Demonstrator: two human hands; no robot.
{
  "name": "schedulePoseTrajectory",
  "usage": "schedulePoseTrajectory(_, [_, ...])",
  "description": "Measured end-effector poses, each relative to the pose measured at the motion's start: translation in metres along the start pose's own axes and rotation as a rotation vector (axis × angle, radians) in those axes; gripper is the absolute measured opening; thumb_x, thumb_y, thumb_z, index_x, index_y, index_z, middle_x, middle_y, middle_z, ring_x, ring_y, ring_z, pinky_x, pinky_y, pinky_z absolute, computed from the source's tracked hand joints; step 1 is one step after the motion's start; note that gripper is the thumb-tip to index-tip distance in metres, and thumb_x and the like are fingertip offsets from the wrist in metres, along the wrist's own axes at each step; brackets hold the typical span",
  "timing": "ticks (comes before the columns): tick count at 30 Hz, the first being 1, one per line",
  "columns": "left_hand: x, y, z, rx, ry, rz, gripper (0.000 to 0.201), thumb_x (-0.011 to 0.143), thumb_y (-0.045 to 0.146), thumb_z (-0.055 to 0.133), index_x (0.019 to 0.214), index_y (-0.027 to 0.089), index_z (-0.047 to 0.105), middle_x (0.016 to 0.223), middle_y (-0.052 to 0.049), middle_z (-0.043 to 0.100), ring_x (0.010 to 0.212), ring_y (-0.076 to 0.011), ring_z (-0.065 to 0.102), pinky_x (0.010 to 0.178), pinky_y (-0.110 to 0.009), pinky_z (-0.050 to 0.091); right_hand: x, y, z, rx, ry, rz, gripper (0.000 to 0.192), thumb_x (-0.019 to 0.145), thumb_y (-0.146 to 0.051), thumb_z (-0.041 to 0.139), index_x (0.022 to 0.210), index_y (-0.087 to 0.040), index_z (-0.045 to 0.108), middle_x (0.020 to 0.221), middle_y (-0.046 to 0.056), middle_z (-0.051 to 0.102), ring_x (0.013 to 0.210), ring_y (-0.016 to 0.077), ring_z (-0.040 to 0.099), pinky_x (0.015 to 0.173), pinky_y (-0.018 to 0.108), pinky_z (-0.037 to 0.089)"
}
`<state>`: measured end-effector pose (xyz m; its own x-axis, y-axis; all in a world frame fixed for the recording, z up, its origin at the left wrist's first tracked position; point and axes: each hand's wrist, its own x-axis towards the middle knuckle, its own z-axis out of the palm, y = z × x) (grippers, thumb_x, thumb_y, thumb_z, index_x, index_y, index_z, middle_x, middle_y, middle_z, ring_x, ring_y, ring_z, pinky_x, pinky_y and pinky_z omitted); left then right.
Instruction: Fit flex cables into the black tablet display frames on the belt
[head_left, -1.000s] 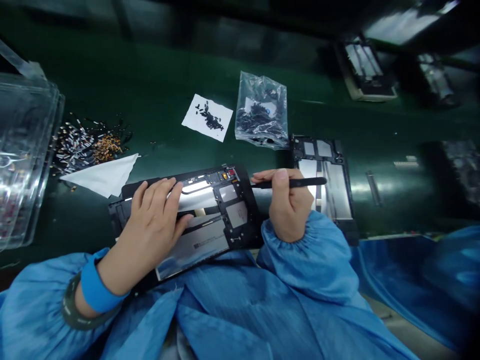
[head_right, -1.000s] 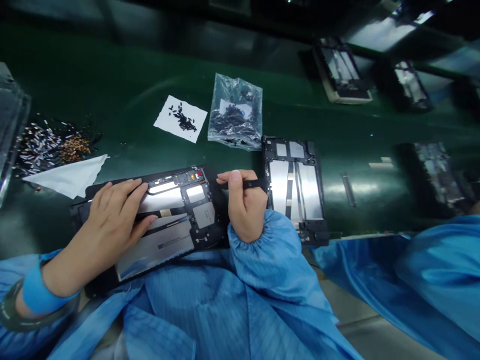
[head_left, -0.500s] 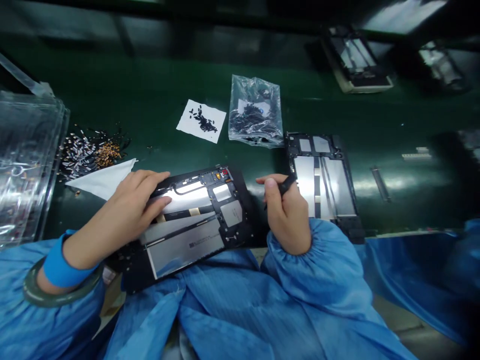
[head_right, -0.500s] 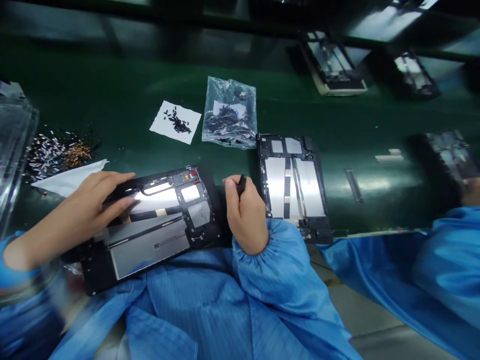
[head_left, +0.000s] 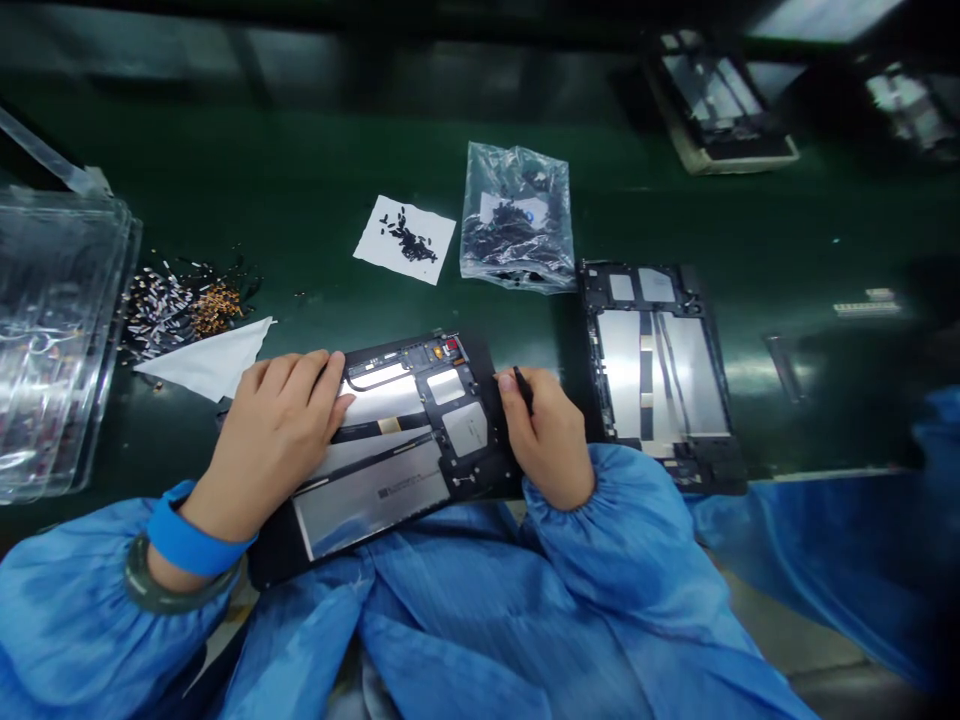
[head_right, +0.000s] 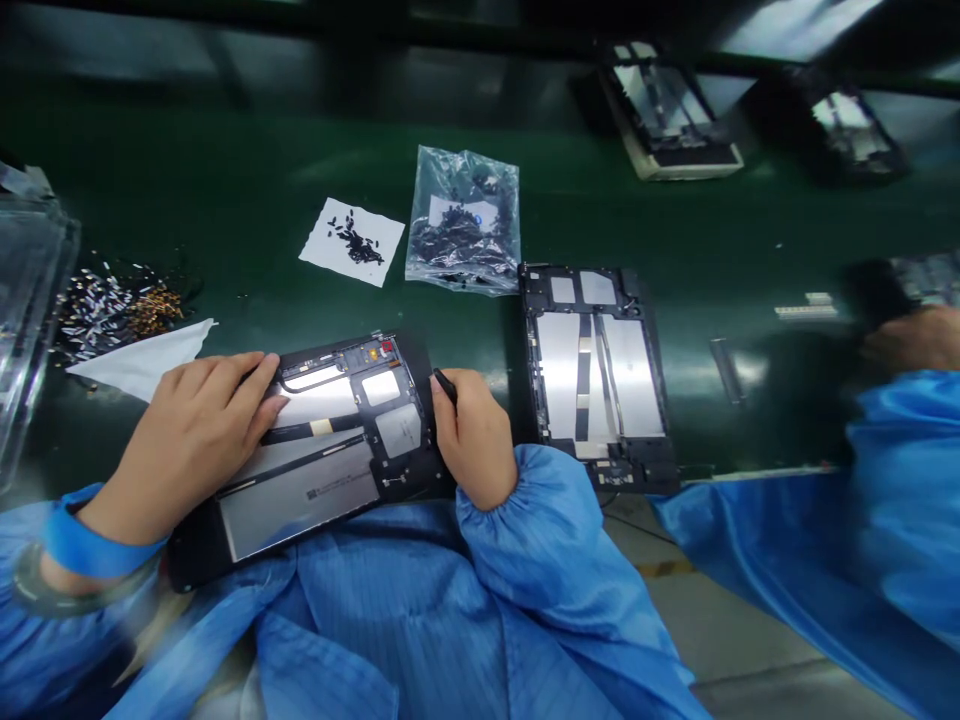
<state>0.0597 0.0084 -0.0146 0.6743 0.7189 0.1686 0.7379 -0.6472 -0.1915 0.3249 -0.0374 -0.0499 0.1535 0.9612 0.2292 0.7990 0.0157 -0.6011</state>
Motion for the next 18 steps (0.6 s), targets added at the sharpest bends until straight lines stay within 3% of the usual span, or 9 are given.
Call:
schedulePoseTrajectory(4, [0.006, 0.014, -0.010, 0.159, -0.105, 0.040, 0.046, 0.095, 0.021, 0.037, 0.126, -0.007, 0.055, 0.111, -0.027, 0.063, 0.091, -0.0375, 0.060, 0.076, -0.047, 0.046, -0.001, 0.002, 0.003, -0.023, 0.024, -0.023, 0.026, 0.098, -0.037, 0.038, 0.093, -0.021, 0.058, 0.087, 0.007, 0.071, 0.083, 0.0206, 0.068, 0.074, 0.031, 0.052])
schedulePoseTrajectory(8, [0.025, 0.033, -0.027, 0.262, -0.338, -0.005, 0.047, 0.086, 0.003, 0.028, 0.120, -0.014, 0.056, 0.093, -0.028, 0.064, 0.086, -0.0396, 0.061, 0.074, -0.048, 0.045, -0.002, 0.003, 0.005, -0.042, 0.041, -0.048, 0.025, 0.098, -0.036, 0.039, 0.093, -0.021, 0.058, 0.087, 0.007, 0.070, 0.082, 0.0206, 0.068, 0.072, 0.031, 0.052])
schedulePoseTrajectory(11, [0.037, 0.030, -0.037, 0.171, -0.454, 0.002, 0.039, 0.082, 0.002, 0.031, 0.093, -0.002, 0.069, 0.077, -0.021, 0.060, 0.072, -0.0360, 0.059, 0.062, -0.044, 0.042, -0.003, 0.004, 0.006, -0.042, 0.059, -0.068, 0.023, 0.098, -0.034, 0.040, 0.094, -0.021, 0.058, 0.087, 0.007, 0.070, 0.082, 0.0204, 0.068, 0.071, 0.031, 0.052])
schedulePoseTrajectory(13, [0.036, 0.018, -0.039, 0.101, -0.419, 0.030, 0.035, 0.085, 0.006, 0.035, 0.092, 0.003, 0.069, 0.075, -0.017, 0.058, 0.068, -0.0336, 0.057, 0.059, -0.043, 0.042, -0.005, 0.004, 0.006, -0.026, 0.068, -0.083, 0.021, 0.098, -0.033, 0.041, 0.095, -0.021, 0.058, 0.087, 0.006, 0.070, 0.081, 0.0194, 0.068, 0.071, 0.030, 0.052])
schedulePoseTrajectory(16, [0.021, 0.002, -0.031, 0.063, -0.235, 0.042, 0.042, 0.094, 0.021, 0.037, 0.122, -0.002, 0.059, 0.081, -0.016, 0.061, 0.072, -0.0324, 0.058, 0.062, -0.044, 0.045, -0.005, 0.005, 0.007, -0.008, 0.075, -0.096, 0.020, 0.099, -0.032, 0.041, 0.096, -0.021, 0.058, 0.087, 0.005, 0.070, 0.081, 0.0180, 0.068, 0.072, 0.029, 0.052])
schedulePoseTrajectory(18, [0.008, -0.001, -0.023, 0.042, -0.118, 0.030, 0.045, 0.097, 0.029, 0.040, 0.129, 0.001, 0.054, 0.090, -0.017, 0.062, 0.078, -0.0311, 0.059, 0.066, -0.042, 0.046, -0.004, 0.005, 0.008, -0.005, 0.077, -0.101, 0.019, 0.099, -0.031, 0.042, 0.095, -0.021, 0.058, 0.087, 0.005, 0.070, 0.082, 0.0175, 0.068, 0.072, 0.028, 0.052])
